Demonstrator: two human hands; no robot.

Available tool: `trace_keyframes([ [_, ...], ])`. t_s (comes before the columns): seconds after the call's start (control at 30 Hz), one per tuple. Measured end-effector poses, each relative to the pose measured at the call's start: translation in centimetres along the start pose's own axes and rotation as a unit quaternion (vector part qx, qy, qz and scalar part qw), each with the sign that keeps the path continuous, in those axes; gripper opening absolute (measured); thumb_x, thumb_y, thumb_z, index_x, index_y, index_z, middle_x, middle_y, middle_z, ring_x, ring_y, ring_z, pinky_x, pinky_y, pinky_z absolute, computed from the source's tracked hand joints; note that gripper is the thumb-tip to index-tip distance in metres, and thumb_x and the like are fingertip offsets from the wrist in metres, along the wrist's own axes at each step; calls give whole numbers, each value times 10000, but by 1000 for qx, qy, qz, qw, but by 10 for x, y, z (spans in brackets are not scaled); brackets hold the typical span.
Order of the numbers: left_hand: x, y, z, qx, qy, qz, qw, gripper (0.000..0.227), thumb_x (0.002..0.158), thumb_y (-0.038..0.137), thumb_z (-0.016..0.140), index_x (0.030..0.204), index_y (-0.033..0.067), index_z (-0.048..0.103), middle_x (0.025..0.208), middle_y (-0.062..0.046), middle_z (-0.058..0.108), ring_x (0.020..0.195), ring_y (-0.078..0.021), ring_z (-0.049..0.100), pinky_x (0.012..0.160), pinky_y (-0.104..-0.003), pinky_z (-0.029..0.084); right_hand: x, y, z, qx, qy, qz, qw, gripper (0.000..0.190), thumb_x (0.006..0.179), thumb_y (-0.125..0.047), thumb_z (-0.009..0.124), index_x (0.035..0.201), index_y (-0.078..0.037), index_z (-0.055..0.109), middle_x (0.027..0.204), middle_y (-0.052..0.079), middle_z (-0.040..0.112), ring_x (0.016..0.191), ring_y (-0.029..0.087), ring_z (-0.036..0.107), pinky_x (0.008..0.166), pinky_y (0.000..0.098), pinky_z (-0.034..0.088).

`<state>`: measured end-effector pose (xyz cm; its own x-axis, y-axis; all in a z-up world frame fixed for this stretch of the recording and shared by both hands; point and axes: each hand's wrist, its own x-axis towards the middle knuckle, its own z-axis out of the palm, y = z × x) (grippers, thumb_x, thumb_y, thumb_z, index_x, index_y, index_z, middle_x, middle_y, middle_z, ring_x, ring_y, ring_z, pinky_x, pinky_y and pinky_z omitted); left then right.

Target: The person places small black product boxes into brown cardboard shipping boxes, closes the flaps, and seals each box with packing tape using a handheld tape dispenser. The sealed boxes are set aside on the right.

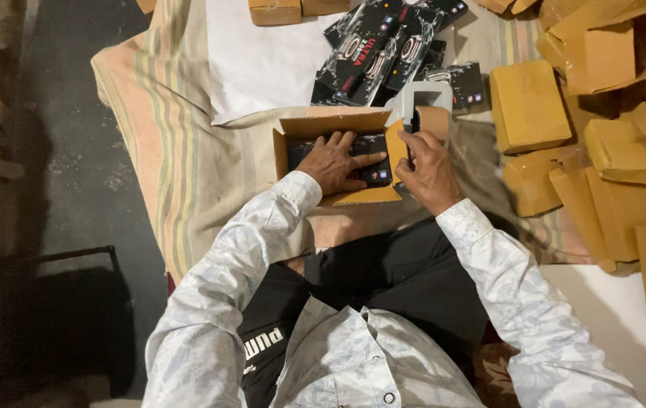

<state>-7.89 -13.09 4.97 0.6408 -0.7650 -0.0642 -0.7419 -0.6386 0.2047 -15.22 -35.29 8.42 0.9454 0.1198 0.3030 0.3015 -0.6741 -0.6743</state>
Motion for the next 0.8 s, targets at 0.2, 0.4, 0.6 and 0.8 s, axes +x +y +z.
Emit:
trace_keyframes([
  [0.2,2,3,5,60,23,8,998,691,805,552,763,1449,506,515,1282,-171,510,1184,-348,484,900,-488,447,1,3,1,0,-4,7,1000,498,839,-36,656,1327,64,635,962,166,593,793,258,590,702,391,501],
  [0.4,-2,8,-8,82,34,15,996,793,745,558,795,1471,480,486,1229,-202,509,1112,-369,499,851,-494,465,2,1,0,-5,9,-17,1000,507,831,-34,642,1325,76,625,957,173,579,815,291,584,748,408,491],
  [0.6,1,16,-10,79,4,-36,996,789,774,504,807,1492,505,478,1184,-173,524,1094,-363,525,782,-494,501,3,9,2,-31,14,-31,999,509,832,-26,636,1330,78,631,925,173,546,840,315,554,778,435,463],
  [0.8,19,13,10,41,-47,-70,996,781,749,422,796,1463,474,485,1184,-156,528,1100,-350,532,789,-470,490,8,12,3,-44,14,-22,999,506,821,-22,646,1320,62,650,936,177,553,855,322,561,791,440,466],
])
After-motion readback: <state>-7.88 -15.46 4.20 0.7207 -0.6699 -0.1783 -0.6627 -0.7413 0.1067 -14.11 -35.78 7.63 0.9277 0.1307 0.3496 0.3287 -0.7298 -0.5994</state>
